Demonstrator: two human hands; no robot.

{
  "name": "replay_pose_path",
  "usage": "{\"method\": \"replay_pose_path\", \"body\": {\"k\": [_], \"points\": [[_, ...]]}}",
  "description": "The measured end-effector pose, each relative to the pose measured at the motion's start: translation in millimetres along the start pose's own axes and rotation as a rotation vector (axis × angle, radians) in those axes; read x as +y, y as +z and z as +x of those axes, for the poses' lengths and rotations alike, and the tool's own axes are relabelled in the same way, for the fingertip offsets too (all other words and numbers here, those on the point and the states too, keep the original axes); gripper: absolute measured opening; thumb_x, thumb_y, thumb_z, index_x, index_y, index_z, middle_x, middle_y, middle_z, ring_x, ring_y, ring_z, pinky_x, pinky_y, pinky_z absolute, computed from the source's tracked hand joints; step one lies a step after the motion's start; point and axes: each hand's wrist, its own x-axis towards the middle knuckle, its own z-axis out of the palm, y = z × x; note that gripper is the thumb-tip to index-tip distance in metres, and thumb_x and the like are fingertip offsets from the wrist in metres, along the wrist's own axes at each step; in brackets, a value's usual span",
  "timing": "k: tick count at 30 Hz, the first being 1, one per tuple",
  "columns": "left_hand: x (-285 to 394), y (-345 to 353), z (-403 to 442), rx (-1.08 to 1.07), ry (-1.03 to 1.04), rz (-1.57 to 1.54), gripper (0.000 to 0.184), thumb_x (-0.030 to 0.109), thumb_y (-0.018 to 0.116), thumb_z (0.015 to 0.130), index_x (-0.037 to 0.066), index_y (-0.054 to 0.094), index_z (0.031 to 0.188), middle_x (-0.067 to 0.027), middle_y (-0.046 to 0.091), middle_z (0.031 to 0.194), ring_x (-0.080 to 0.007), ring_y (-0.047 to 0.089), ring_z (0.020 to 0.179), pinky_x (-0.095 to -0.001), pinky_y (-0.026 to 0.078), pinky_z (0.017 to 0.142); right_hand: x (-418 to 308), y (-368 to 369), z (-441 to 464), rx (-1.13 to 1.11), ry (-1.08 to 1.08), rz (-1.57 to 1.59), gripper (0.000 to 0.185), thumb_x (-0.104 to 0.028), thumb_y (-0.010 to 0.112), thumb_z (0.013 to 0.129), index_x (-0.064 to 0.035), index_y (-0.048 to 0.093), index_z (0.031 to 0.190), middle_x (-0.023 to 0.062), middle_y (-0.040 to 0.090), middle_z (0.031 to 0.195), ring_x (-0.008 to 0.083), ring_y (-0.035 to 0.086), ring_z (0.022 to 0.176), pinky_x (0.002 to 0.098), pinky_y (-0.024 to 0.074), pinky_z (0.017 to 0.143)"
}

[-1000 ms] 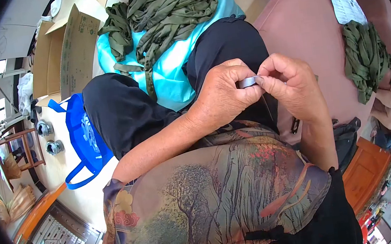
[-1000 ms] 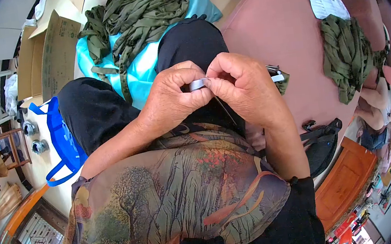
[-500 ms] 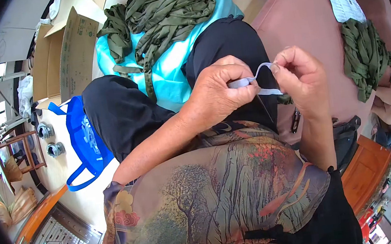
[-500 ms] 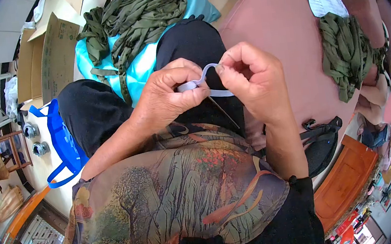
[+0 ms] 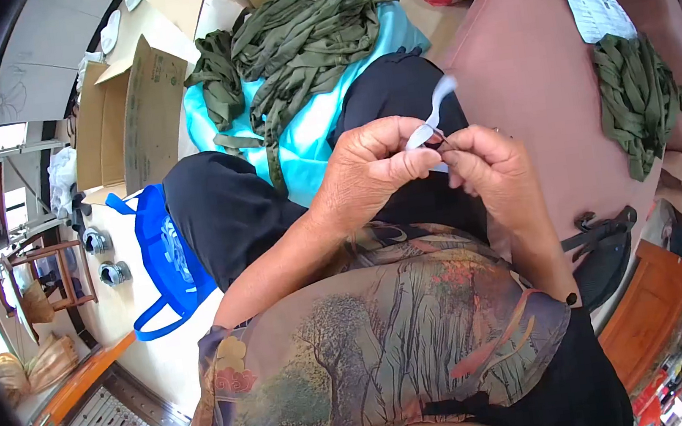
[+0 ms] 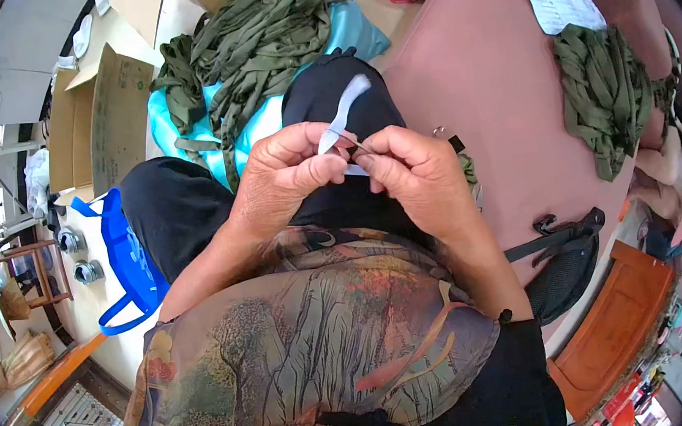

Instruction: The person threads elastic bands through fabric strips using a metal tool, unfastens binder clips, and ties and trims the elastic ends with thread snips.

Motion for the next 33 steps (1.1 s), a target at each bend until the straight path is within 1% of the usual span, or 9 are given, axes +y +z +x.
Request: {"method": "replay_pose_path", "body": {"k": [4,10,14,15,22,26,27,31,33], "points": [[0,-4,-2,-0.027,-0.058,0.032,0.015,0.013,0.067,0.089,0.002,0.07,0.098,-0.0013,0.067,0.084,-0.007,0.059,0.075,-0.0218,0.047,0.071,5,-6,-1,-0.007,0.066,0.106,0.01,-0.007,0.065,0.09,0.0017,0.064,0.087,-0.0024,0.058,0.072,0.0059,0.053,0.066,0.023,0.0426,0.059],[-11,-6,3,0.023,0.021,0.122,0.026,0.016,0.066,0.091,0.002,0.065,0.112,-0.0021,0.067,0.095,-0.0077,0.059,0.08,-0.0219,0.047,0.073,5,3,0,0.281,-0.342,-0.358,0.005,-0.005,0.068,0.083,-0.0013,0.064,0.083,0.0068,0.061,0.071,0.0164,0.058,0.063,0.0286,0.0442,0.058],[15,-3,10,0.135,0.15,0.008,0.038,0.011,0.066,0.089,0.003,0.058,0.125,-0.0019,0.065,0.109,-0.0065,0.058,0.09,-0.0208,0.047,0.076,-12,-2,-3,0.304,-0.352,-0.469,0.006,-0.004,0.068,0.08,-0.0024,0.063,0.082,0.0107,0.06,0.072,0.0242,0.059,0.063,0.0321,0.0454,0.058],[17,-3,13,0.104,0.291,0.007,0.04,0.006,0.067,0.086,0.003,0.058,0.125,-0.002,0.064,0.111,-0.0064,0.058,0.094,-0.0196,0.046,0.077,-13,-2,-3,0.316,-0.375,-0.509,0.006,-0.004,0.069,0.08,-0.0025,0.063,0.082,0.0105,0.06,0.072,0.0247,0.059,0.063,0.0326,0.0456,0.058],[5,5,14,-0.066,0.126,0.134,0.012,0.002,0.065,0.087,-0.001,0.069,0.098,-0.006,0.067,0.092,-0.0111,0.064,0.08,-0.0243,0.052,0.074,-24,-3,-7,0.323,-0.415,-0.662,0.012,-0.004,0.073,0.074,-0.0048,0.063,0.08,0.0094,0.059,0.075,0.0267,0.058,0.072,0.0362,0.0457,0.064],[1,1,14,0.123,0.11,0.122,0.013,0.009,0.066,0.089,-0.001,0.07,0.097,-0.0064,0.069,0.086,-0.0109,0.064,0.078,-0.0243,0.051,0.07,-32,1,3,0.531,-0.65,-0.97,0.016,-0.005,0.075,0.072,-0.0041,0.063,0.081,0.0074,0.056,0.077,0.0281,0.052,0.072,0.0375,0.0403,0.061],[0,-3,16,0.167,0.11,0.031,0.013,0.009,0.066,0.089,-0.001,0.069,0.098,-0.0064,0.069,0.086,-0.0109,0.064,0.079,-0.0242,0.051,0.07,-25,-4,3,0.506,-0.695,-0.977,0.017,-0.008,0.075,0.075,-0.0032,0.062,0.085,0.0077,0.055,0.078,0.0267,0.051,0.07,0.0347,0.0386,0.061],[1,-12,24,0.254,0.118,-0.123,0.015,0.01,0.065,0.091,-0.001,0.069,0.1,-0.0057,0.07,0.087,-0.0109,0.064,0.079,-0.024,0.051,0.071,-14,9,19,0.245,-0.248,-0.356,0.023,-0.02,0.065,0.091,0.0014,0.063,0.098,0.0094,0.062,0.09,0.0203,0.056,0.08,0.0317,0.0445,0.076],[0,-12,24,0.231,0.109,-0.168,0.015,0.01,0.064,0.091,-0.002,0.068,0.101,-0.0061,0.07,0.087,-0.0112,0.065,0.08,-0.0244,0.051,0.072,-16,24,42,0.269,-0.326,-0.273,0.024,-0.019,0.062,0.093,0.0031,0.062,0.102,0.0104,0.064,0.099,0.0194,0.057,0.085,0.0314,0.0464,0.08]]}}
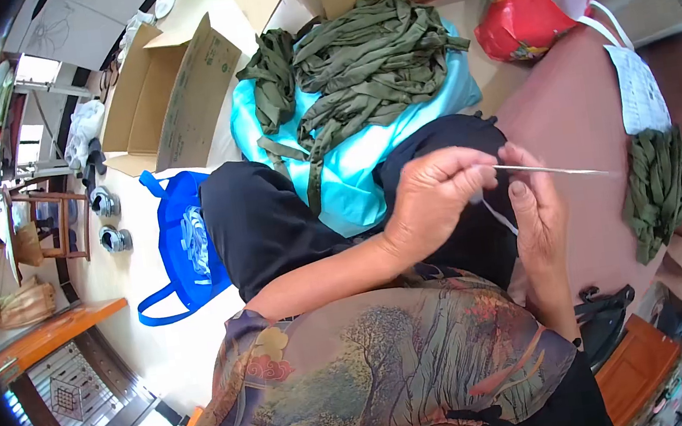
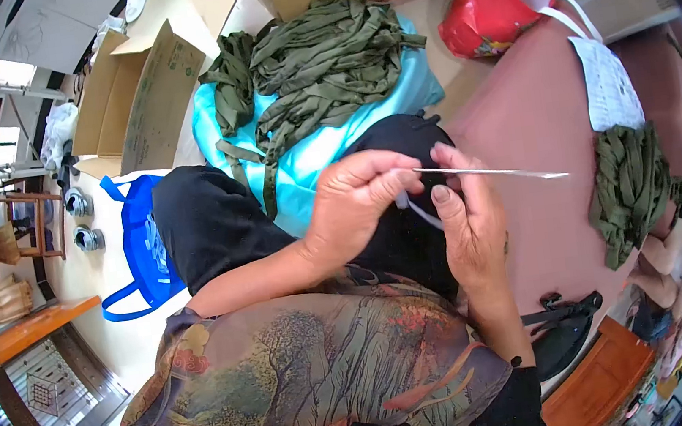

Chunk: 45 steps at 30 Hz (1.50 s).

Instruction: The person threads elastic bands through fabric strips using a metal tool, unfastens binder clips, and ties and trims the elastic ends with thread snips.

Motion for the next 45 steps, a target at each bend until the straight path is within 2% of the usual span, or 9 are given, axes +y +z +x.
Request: {"method": "replay_pose_path", "body": {"k": [5,11,15,23,27,31,40,43,45], "points": [[-8,-12,10,-0.053,0.105,0.306,0.012,0.009,0.069,0.086,-0.001,0.068,0.092,-0.0047,0.067,0.082,-0.0119,0.061,0.078,-0.0257,0.049,0.071,14,28,30,-0.128,0.103,0.266,0.021,-0.015,0.055,0.097,0.0046,0.061,0.105,0.0128,0.066,0.106,0.0154,0.061,0.089,0.0274,0.0486,0.08],[-28,-36,28,-0.189,0.38,0.429,0.007,0.009,0.072,0.082,0.003,0.069,0.085,-0.008,0.066,0.079,-0.0202,0.063,0.077,-0.0312,0.049,0.069,5,52,67,-0.029,0.327,0.724,0.026,-0.027,0.048,0.101,-0.0021,0.054,0.097,0.0074,0.059,0.073,0.0097,0.051,0.056,0.0228,0.0434,0.051],[-44,-91,50,-0.16,-0.288,0.234,0.011,0.01,0.07,0.082,0.001,0.071,0.089,-0.0056,0.071,0.082,-0.0125,0.065,0.077,-0.0287,0.052,0.072,18,62,76,-0.088,0.426,0.786,0.025,-0.026,0.05,0.1,-0.0014,0.055,0.099,0.0015,0.049,0.065,0.0043,0.038,0.05,0.0194,0.0279,0.041],[-84,-206,154,0.374,0.104,1.068,0.016,0.017,0.064,0.078,0.006,0.071,0.087,-0.0134,0.07,0.085,-0.0342,0.065,0.081,-0.0402,0.052,0.074,34,63,91,-0.102,0.362,0.945,0.021,-0.02,0.049,0.1,0.0,0.053,0.105,0.0005,0.045,0.062,0.0058,0.037,0.051,0.0206,0.0271,0.042],[-88,-198,226,0.387,0.327,1.214,0.013,0.019,0.064,0.08,0.009,0.07,0.085,-0.0122,0.068,0.089,-0.0325,0.064,0.088,-0.043,0.05,0.079,40,60,94,-0.06,0.344,0.986,0.023,-0.023,0.052,0.099,-0.0003,0.053,0.103,0.0013,0.046,0.062,0.0072,0.04,0.051,0.0213,0.0284,0.043],[-88,-162,282,0.27,0.382,1.235,0.015,0.02,0.062,0.082,0.009,0.07,0.088,-0.0138,0.068,0.09,-0.0332,0.063,0.089,-0.043,0.05,0.08,41,61,99,-0.063,0.383,1.011,0.023,-0.023,0.055,0.098,-0.0005,0.053,0.102,0.0015,0.047,0.064,0.0079,0.042,0.052,0.0219,0.0304,0.044],[-103,-127,370,0.316,-0.215,1.198,0.038,0.035,0.076,0.074,0.006,0.071,0.099,-0.0161,0.07,0.097,-0.0315,0.065,0.096,-0.0407,0.05,0.084,47,63,114,-0.09,0.45,0.998,0.018,-0.017,0.057,0.096,0.0009,0.056,0.101,0.0014,0.051,0.069,0.0067,0.047,0.056,0.022,0.0357,0.048],[-105,-141,380,0.259,-0.158,0.963,0.038,0.027,0.078,0.073,0.001,0.07,0.099,-0.0143,0.071,0.092,-0.0251,0.066,0.089,-0.0364,0.05,0.082,48,64,118,-0.075,0.474,0.962,0.018,-0.016,0.058,0.096,0.0012,0.058,0.1,0.0008,0.052,0.069,0.0062,0.048,0.057,0.0216,0.0368,0.048],[-69,-143,375,0.245,-0.137,0.518,0.019,0.016,0.077,0.075,0.003,0.069,0.086,-0.0043,0.067,0.08,-0.0156,0.059,0.073,-0.0306,0.047,0.068,48,64,118,-0.07,0.482,0.961,0.018,-0.017,0.058,0.096,0.0013,0.058,0.099,0.0005,0.051,0.069,0.0061,0.048,0.057,0.0214,0.0368,0.048]]}}
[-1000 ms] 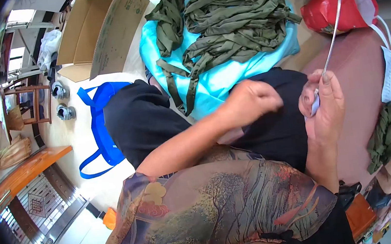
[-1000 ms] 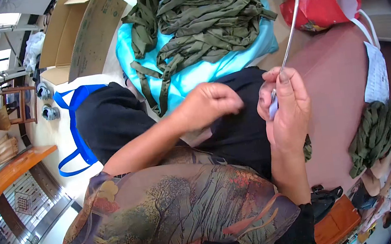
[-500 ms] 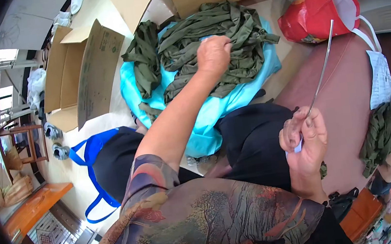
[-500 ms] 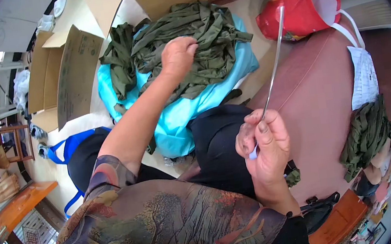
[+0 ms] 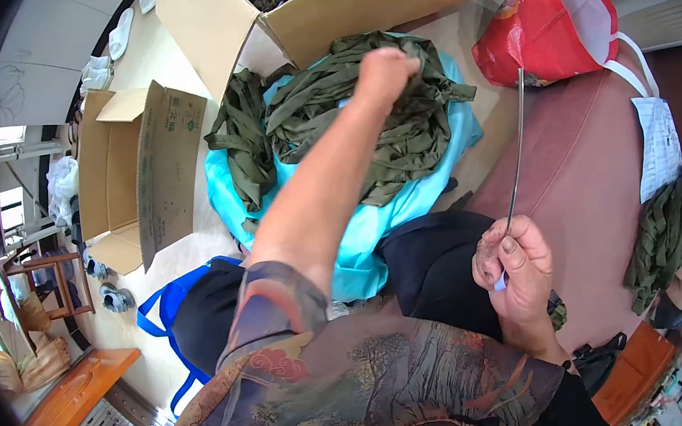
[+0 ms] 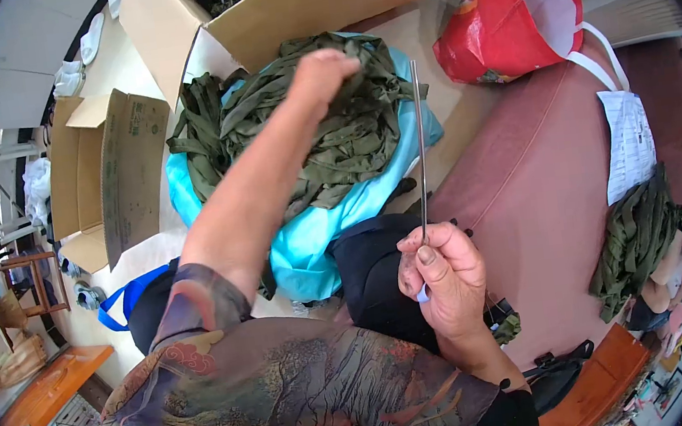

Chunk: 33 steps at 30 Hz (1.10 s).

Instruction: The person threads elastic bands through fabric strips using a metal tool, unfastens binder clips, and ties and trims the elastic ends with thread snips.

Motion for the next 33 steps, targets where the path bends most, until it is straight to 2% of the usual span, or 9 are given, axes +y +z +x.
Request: {"method": "replay_pose_path", "body": {"k": [2,5,9,13,15,18,21,25,33], "points": [[46,-40,-18,-0.149,0.107,-0.283,0.007,0.016,0.071,0.081,0.009,0.067,0.08,0.0028,0.061,0.072,-0.0086,0.049,0.06,-0.0247,0.036,0.055,-2,1,0,0.0,0.026,0.014,0.019,-0.017,0.058,0.096,0.0014,0.058,0.099,0.0004,0.051,0.068,0.0057,0.048,0.056,0.0209,0.0363,0.048],[110,-102,-58,-0.19,0.092,-0.539,0.014,0.014,0.061,0.088,0.002,0.064,0.094,-0.0088,0.07,0.088,-0.0183,0.068,0.081,-0.0314,0.054,0.078,-3,2,-2,-0.03,0.033,0.016,0.019,-0.018,0.058,0.096,0.0013,0.059,0.1,0.0001,0.051,0.067,0.0052,0.047,0.056,0.0201,0.0354,0.047],[148,-152,-132,-0.371,0.207,-0.682,0.028,0.018,0.051,0.095,-0.006,0.061,0.103,-0.0162,0.069,0.097,-0.0261,0.069,0.091,-0.0391,0.056,0.082,-1,5,-5,-0.051,0.008,0.006,0.019,-0.019,0.058,0.096,-0.0003,0.059,0.1,-0.0001,0.051,0.065,0.0047,0.044,0.053,0.0193,0.0323,0.045],[72,-146,-194,-0.297,0.036,-0.485,0.016,0.016,0.061,0.089,0.0,0.065,0.093,-0.0105,0.069,0.092,-0.0177,0.064,0.075,-0.0306,0.053,0.072,5,3,-9,-0.085,-0.004,0.011,0.02,-0.021,0.059,0.096,-0.0008,0.06,0.101,-0.0004,0.05,0.064,0.0045,0.042,0.051,0.0191,0.0305,0.043],[7,-130,-207,0.058,-0.133,0.097,0.009,0.013,0.065,0.085,0.005,0.064,0.087,-0.0011,0.061,0.076,-0.0112,0.055,0.063,-0.0279,0.048,0.063,6,3,-11,-0.088,0.016,-0.016,0.02,-0.02,0.058,0.096,-0.0007,0.06,0.101,-0.0006,0.05,0.064,0.0041,0.042,0.05,0.0189,0.0303,0.043],[-9,-128,-244,0.06,-0.273,-0.79,0.006,0.013,0.061,0.088,0.008,0.063,0.093,-0.0062,0.068,0.089,-0.0154,0.061,0.07,-0.0308,0.049,0.063,8,7,-20,-0.153,0.031,-0.14,0.017,-0.015,0.055,0.097,0.0,0.061,0.1,-0.0006,0.052,0.065,0.003,0.041,0.05,0.0187,0.0315,0.044],[-1,-131,-271,-0.005,-0.258,-1.014,0.013,0.012,0.057,0.089,0.009,0.058,0.102,-0.01,0.07,0.097,-0.0165,0.062,0.071,-0.0307,0.049,0.059,12,16,-30,-0.19,0.057,-0.523,0.016,-0.012,0.055,0.096,0.001,0.062,0.103,-0.002,0.053,0.066,0.0026,0.044,0.052,0.0188,0.0328,0.046],[-22,-141,-281,-0.206,-0.132,-1.061,0.03,0.012,0.05,0.093,0.01,0.05,0.124,-0.0125,0.068,0.108,-0.0145,0.066,0.08,-0.0276,0.048,0.058,24,35,-59,-0.265,0.249,-0.612,0.017,-0.006,0.052,0.096,0.0015,0.063,0.107,-0.0035,0.052,0.067,0.0028,0.046,0.053,0.019,0.0349,0.047],[-34,-128,-278,-0.221,-0.073,-0.945,0.045,0.009,0.05,0.092,0.012,0.044,0.137,-0.0219,0.066,0.109,-0.018,0.066,0.078,-0.0272,0.05,0.06,40,35,-70,-0.265,0.133,-0.851,0.016,-0.002,0.054,0.093,0.0024,0.063,0.105,-0.003,0.05,0.061,0.0032,0.045,0.05,0.0208,0.0355,0.045]]}}
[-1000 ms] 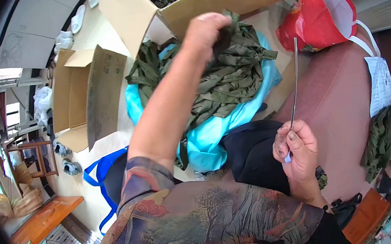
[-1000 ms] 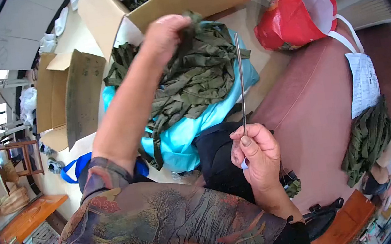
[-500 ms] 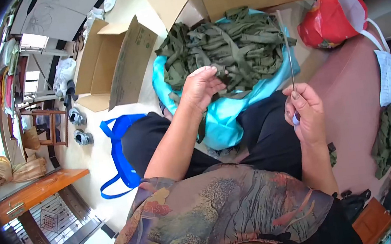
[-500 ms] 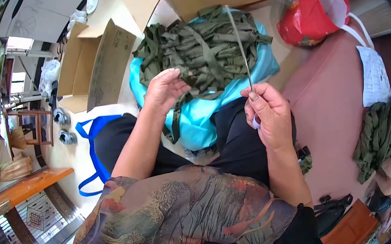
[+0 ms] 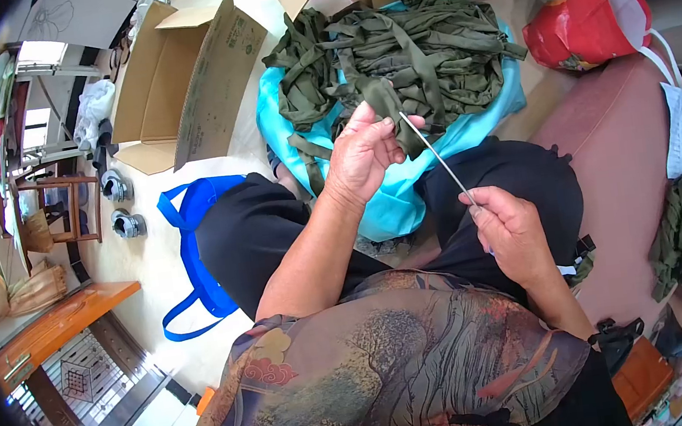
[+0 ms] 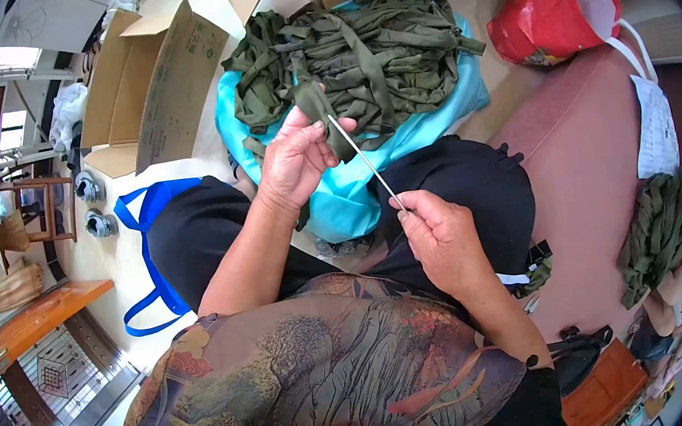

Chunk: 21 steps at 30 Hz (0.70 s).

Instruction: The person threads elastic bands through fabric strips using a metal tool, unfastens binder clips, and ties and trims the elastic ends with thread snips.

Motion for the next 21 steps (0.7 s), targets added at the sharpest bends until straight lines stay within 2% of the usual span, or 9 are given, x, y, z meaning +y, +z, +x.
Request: {"method": "replay_pose_path", "body": {"k": [4,9,10,13,21], "points": [[5,-7,0,0.007,0.032,0.001,0.05,0.01,0.05,0.092,0.012,0.039,0.141,-0.0217,0.066,0.109,-0.0203,0.066,0.078,-0.0302,0.053,0.066,-1,-1,-1,-0.009,0.053,-0.028,0.013,-0.001,0.057,0.092,0.0015,0.063,0.103,-0.0013,0.05,0.06,0.0038,0.046,0.051,0.0221,0.037,0.047],[10,-12,2,0.001,0.071,-0.042,0.055,0.012,0.049,0.092,0.013,0.032,0.144,-0.0212,0.065,0.111,-0.0254,0.068,0.087,-0.0321,0.053,0.069,5,0,-4,-0.015,0.001,-0.14,0.013,-0.001,0.059,0.089,0.0014,0.063,0.102,0.0073,0.058,0.067,0.0085,0.052,0.057,0.0249,0.0421,0.053],[10,-13,2,-0.014,0.068,-0.02,0.053,0.014,0.047,0.093,0.014,0.031,0.144,-0.0204,0.065,0.112,-0.0294,0.068,0.093,-0.0332,0.054,0.071,4,1,-4,-0.01,-0.005,-0.153,0.013,-0.001,0.059,0.089,0.0014,0.062,0.101,0.0091,0.06,0.068,0.0094,0.053,0.059,0.0255,0.0431,0.055],[11,-8,-2,-0.027,0.042,-0.098,0.051,0.019,0.05,0.096,0.016,0.032,0.144,-0.0196,0.065,0.113,-0.0317,0.067,0.096,-0.0352,0.054,0.072,2,3,-4,-0.006,-0.023,-0.183,0.014,-0.002,0.06,0.088,0.0009,0.062,0.102,0.0128,0.063,0.075,0.0133,0.057,0.06,0.0271,0.0453,0.057],[7,-8,-8,-0.046,0.022,-0.1,0.052,0.026,0.057,0.095,0.016,0.035,0.141,-0.0199,0.064,0.114,-0.0329,0.066,0.1,-0.0355,0.054,0.072,10,6,-3,0.012,-0.179,-0.3,0.015,-0.003,0.061,0.088,-0.0003,0.062,0.103,0.0163,0.065,0.081,0.0247,0.065,0.067,0.0303,0.0493,0.061]]}}
